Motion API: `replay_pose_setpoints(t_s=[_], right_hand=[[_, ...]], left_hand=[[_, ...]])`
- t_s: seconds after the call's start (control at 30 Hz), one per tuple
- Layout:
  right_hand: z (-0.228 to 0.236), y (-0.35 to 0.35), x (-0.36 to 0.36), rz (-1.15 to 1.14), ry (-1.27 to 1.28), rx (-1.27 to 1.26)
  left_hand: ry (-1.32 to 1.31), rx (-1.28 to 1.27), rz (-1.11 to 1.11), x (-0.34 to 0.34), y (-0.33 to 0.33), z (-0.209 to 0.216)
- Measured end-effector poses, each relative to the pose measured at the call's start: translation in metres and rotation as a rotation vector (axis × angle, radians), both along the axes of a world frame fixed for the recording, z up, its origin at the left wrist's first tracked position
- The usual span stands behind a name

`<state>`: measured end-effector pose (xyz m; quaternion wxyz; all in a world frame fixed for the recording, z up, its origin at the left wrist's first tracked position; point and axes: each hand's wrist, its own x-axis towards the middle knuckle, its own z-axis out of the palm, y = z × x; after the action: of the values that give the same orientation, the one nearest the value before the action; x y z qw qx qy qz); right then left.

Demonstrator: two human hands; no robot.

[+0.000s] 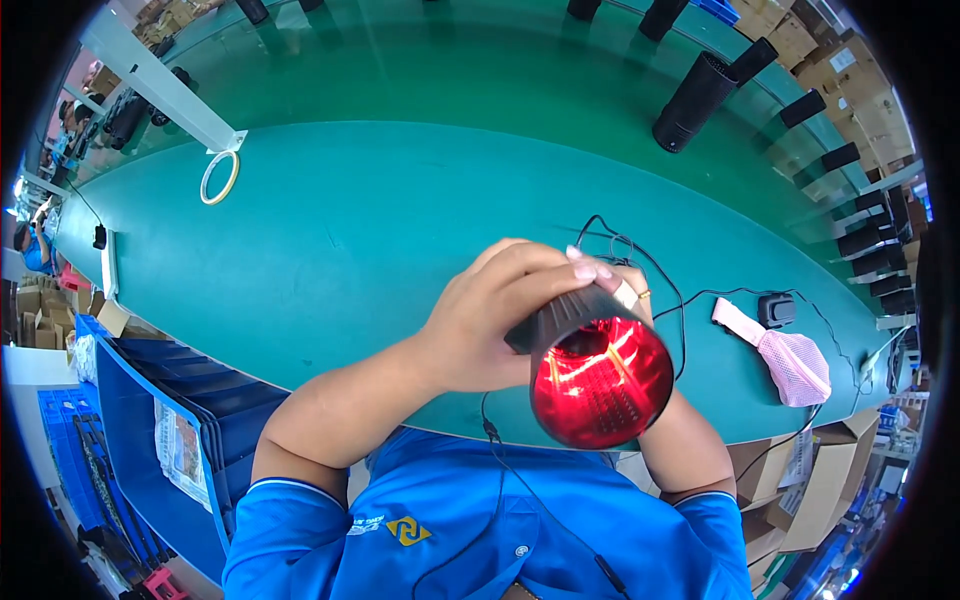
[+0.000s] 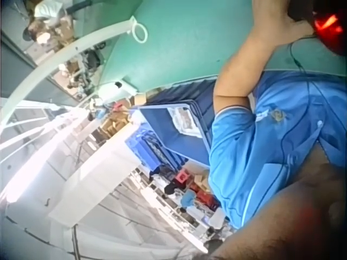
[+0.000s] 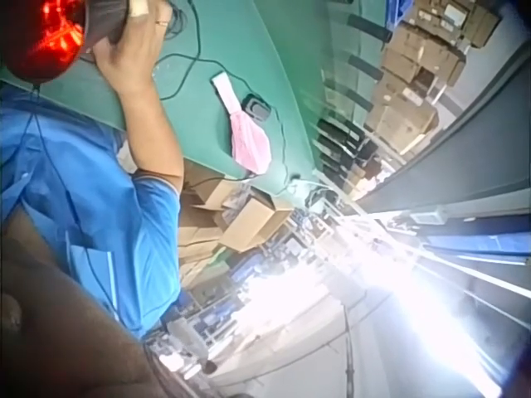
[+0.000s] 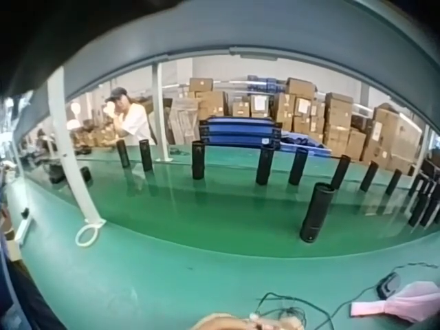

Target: Testing the LED functionality of cylindrical electronic devices by plugging them into a power cable and observing the light colors and sequences.

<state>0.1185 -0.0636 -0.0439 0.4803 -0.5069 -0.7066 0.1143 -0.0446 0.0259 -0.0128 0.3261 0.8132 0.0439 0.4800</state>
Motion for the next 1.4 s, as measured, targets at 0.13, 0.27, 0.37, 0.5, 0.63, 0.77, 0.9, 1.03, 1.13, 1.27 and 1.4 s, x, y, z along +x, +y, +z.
replay_pose_setpoints(t_s=[0.13, 0.27, 0.37, 0.5, 0.63, 0.77, 0.9, 1.03, 1.13, 1.27, 1.4], right_hand=[[0.003, 0.0, -0.003, -0.007, -0.011, 0.049], [0.006, 0.0, -0.005, -0.018, -0.017, 0.046], [0.009, 0.002, -0.006, -0.007, -0.009, 0.023], [0.012, 0.001, -0.006, -0.004, -0.012, 0.024], [0.011, 0.001, -0.006, 0.002, 0.009, 0.009], [0.01, 0.001, -0.005, 0.005, 0.014, 0.005], [0.01, 0.002, -0.004, 0.006, -0.029, 0.037], [0.009, 0.002, -0.004, 0.017, 0.004, 0.005], [0.007, -0.002, -0.005, 0.006, 0.027, -0.005], [0.009, -0.004, -0.006, -0.007, 0.035, -0.022], [0.015, -0.002, -0.006, -0.011, -0.006, -0.041]], left_hand=[[0.015, 0.03, 0.018, -0.004, -0.002, 0.001], [0.029, 0.035, 0.04, -0.004, -0.005, 0.002], [0.017, 0.022, 0.074, -0.002, -0.007, 0.003], [0.015, 0.021, 0.074, -0.002, -0.008, 0.005], [0.017, 0.018, 0.078, -0.002, -0.009, 0.004], [0.016, 0.018, 0.078, -0.002, -0.008, 0.004], [0.016, 0.03, 0.076, -0.001, -0.008, 0.004], [0.018, 0.023, 0.082, -0.001, -0.008, 0.003], [0.009, 0.027, 0.073, -0.002, -0.008, 0.004], [0.003, 0.029, 0.062, -0.003, -0.009, 0.003], [0.015, 0.024, 0.059, -0.005, -0.01, 0.002]])
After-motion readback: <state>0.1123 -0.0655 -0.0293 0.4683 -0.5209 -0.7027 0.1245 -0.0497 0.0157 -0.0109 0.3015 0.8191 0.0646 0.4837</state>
